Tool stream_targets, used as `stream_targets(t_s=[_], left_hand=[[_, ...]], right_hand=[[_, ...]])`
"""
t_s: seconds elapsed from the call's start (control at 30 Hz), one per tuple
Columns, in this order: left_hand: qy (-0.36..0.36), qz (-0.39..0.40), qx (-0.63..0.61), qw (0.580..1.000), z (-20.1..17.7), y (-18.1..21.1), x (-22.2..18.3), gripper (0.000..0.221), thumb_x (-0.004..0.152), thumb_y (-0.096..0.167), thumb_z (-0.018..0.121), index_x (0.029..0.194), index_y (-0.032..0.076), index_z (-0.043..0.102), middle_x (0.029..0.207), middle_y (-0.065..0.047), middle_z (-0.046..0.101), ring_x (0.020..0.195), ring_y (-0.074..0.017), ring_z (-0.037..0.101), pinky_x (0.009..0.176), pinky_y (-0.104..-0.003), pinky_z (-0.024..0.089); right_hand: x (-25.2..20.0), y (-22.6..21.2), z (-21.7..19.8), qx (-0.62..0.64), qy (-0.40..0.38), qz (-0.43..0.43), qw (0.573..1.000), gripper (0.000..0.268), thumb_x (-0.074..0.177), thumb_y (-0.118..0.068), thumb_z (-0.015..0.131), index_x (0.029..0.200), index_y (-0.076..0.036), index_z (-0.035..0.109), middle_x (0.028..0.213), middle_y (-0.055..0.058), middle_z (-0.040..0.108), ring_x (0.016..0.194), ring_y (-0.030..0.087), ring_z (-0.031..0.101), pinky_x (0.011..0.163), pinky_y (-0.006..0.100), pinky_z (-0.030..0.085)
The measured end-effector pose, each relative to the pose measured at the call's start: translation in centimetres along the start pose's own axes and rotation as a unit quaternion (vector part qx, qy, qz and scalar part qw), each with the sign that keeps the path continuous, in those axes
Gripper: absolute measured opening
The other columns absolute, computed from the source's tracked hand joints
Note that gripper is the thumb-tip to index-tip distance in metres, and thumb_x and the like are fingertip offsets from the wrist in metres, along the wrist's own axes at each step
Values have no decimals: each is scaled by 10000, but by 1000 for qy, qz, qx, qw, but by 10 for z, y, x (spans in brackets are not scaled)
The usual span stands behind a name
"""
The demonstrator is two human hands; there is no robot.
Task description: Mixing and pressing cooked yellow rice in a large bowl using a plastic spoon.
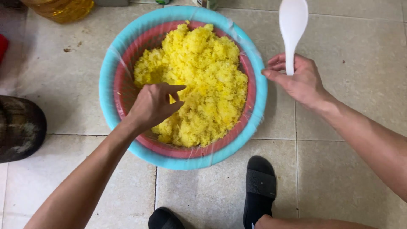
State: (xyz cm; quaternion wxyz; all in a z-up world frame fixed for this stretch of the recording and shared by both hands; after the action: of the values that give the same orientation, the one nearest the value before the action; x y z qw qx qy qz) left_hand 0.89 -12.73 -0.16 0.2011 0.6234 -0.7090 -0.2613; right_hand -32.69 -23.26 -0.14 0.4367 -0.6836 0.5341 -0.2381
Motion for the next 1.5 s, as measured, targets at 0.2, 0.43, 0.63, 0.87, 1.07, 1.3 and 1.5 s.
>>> stream_targets(t_s=[0.2,0.43,0.63,0.87,1.07,1.3,1.5], left_hand=[[-6,12,-46,999,-9,7,-8,510,810,95,724,1319,92,691,899,-77,798,660,-184,746,637,-338,605],[75,-38,-76,994,-43,-30,-25,432,851,115,732,1281,75,717,932,-97,797,748,-171,771,686,-333,611],[207,-148,-357,899,-70,-116,-34,416,892,65,757,1298,-3,696,916,-96,787,698,-110,689,625,-276,553],[184,-103,-521,827,-65,-114,-32,557,914,31,747,1450,-9,599,1034,-82,733,738,-82,602,643,-248,517],[344,-175,-258,886,-74,-184,-26,445,937,230,750,1323,23,670,1068,-121,775,937,-165,756,826,-292,606],[321,-306,-194,875,-52,-207,-26,508,944,468,640,1180,41,780,977,-164,780,895,-196,738,818,-347,567],[284,-302,-304,858,-39,-220,-36,580,947,517,618,1174,3,763,971,-135,784,873,-194,728,791,-357,599]], right_hand=[[20,-46,58,-38,-139,-31,989,356,901,-125,732,1234,-31,648,1094,80,737,980,143,717,854,275,613],[27,-65,72,5,-175,35,984,357,967,-204,641,1284,-44,676,962,29,769,733,124,622,580,284,448],[27,-71,94,-166,-178,-64,968,383,980,-340,644,1291,-130,719,780,63,710,728,125,635,666,302,514],[22,-96,125,-251,-196,-50,947,449,1007,-421,570,1408,-223,608,723,128,664,659,224,640,636,400,520],[13,-107,176,-259,-268,-197,906,332,1054,-366,481,1244,-130,619,742,129,670,665,289,692,624,458,546],[-1,-161,226,-387,-282,-257,840,387,997,-265,514,1382,-244,543,724,136,688,593,334,683,578,504,562],[10,-180,264,-538,-261,-335,728,583,1002,-181,447,1543,-393,399,717,118,676,556,289,676,494,469,571]])
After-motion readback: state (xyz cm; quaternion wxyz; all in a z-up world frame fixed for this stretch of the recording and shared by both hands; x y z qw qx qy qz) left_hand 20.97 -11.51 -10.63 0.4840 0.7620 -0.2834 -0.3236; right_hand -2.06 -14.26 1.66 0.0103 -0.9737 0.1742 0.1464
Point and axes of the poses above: each hand's wrist, its own x-axis towards the middle knuckle, its own z-axis out of the palm, y = z × x, the point moved 7 cm from there along x, towards the middle knuckle
